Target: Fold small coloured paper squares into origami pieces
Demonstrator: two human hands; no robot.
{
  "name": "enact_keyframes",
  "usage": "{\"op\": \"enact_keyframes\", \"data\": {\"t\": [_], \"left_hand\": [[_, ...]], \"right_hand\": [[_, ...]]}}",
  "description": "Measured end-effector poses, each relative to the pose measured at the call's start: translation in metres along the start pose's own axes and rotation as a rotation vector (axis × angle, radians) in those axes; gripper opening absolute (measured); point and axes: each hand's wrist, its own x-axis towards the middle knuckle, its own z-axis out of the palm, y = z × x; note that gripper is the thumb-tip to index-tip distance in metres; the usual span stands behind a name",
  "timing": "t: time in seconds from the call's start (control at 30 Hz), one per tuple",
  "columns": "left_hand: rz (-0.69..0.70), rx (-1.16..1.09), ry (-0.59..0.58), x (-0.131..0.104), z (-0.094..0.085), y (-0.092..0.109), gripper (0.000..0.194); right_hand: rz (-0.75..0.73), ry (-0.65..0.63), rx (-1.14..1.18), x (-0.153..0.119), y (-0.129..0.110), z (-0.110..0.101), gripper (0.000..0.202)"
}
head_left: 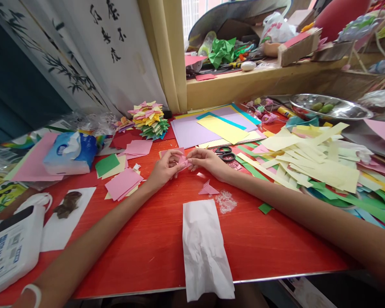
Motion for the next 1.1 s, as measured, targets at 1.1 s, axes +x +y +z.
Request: {"op": "enact_keyframes", "data": {"t": [1.1], "left_hand": [[0.090,0.244,-0.051,-0.006,0.000,0.004,0.023]], "right_hand": [[-0.101,-0.040,-0.275,-0.001,0.006,-0.001,0.015]]}}
